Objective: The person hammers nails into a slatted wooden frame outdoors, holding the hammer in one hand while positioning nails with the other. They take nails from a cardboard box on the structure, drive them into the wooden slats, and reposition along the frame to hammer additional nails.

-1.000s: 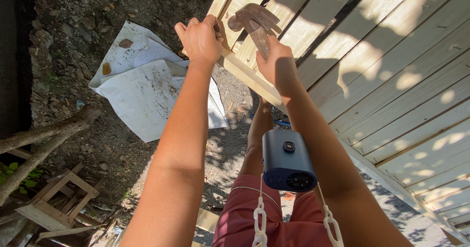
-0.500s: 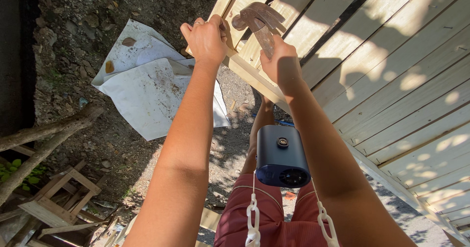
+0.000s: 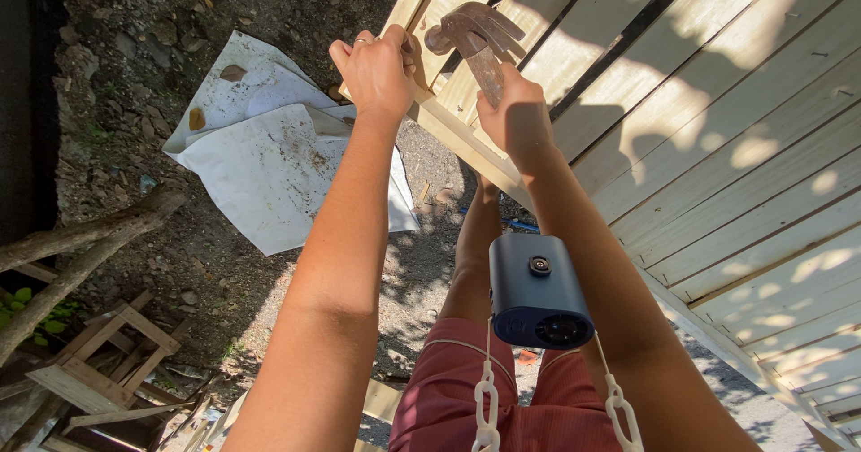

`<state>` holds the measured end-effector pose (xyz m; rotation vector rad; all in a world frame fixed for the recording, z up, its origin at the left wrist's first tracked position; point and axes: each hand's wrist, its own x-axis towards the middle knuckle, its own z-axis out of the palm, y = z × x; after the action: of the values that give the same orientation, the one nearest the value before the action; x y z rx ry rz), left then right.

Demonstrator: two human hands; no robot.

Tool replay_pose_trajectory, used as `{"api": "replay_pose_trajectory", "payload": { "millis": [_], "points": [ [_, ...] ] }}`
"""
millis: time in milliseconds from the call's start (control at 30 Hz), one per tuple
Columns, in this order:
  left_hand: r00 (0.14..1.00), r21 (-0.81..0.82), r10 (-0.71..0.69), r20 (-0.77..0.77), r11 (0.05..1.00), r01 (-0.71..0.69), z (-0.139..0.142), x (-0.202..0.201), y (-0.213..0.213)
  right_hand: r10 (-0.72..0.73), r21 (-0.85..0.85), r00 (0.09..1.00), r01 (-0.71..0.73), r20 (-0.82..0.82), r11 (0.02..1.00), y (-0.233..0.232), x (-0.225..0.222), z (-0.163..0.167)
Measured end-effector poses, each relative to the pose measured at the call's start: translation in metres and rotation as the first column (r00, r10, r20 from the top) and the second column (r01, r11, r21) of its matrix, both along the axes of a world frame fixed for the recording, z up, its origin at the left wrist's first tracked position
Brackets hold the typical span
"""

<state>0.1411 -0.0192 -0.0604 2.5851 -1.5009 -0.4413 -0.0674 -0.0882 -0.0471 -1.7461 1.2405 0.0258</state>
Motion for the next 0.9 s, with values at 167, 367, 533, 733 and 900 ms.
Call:
{"api": "replay_pose_trajectory", "payload": {
  "millis": [167, 367, 533, 733, 900],
  "points": [
    [1.000, 0.009, -0.014, 0.007, 1.000, 0.014, 0.001, 0.001, -0.002, -0.014, 0.026, 1.000, 0.014, 0.002, 1.000, -0.001, 0.003, 0.014],
    [1.000, -0.016, -0.028, -0.014, 0.999, 0.027, -0.001, 0.001, -0.001, 0.031, 0.020, 0.999, -0.031, -0.019, 0.999, 0.001, 0.007, 0.023],
    [0.998, -0.009, -0.017, -0.064, 1.000, 0.016, -0.002, 0.001, -0.001, 0.029, 0.050, 1.000, -0.029, 0.003, 0.998, -0.001, 0.008, 0.024],
    [0.997, 0.046, -0.019, -0.072, 0.999, 0.022, 0.002, 0.002, -0.002, 0.044, 0.151, 0.987, -0.067, 0.154, 0.986, -0.001, 0.002, 0.037],
    [0.997, -0.012, -0.010, -0.073, 1.000, 0.009, 0.002, 0.002, -0.005, -0.006, 0.138, 0.989, -0.015, 0.151, 0.990, 0.010, 0.000, 0.046]
  ]
}}
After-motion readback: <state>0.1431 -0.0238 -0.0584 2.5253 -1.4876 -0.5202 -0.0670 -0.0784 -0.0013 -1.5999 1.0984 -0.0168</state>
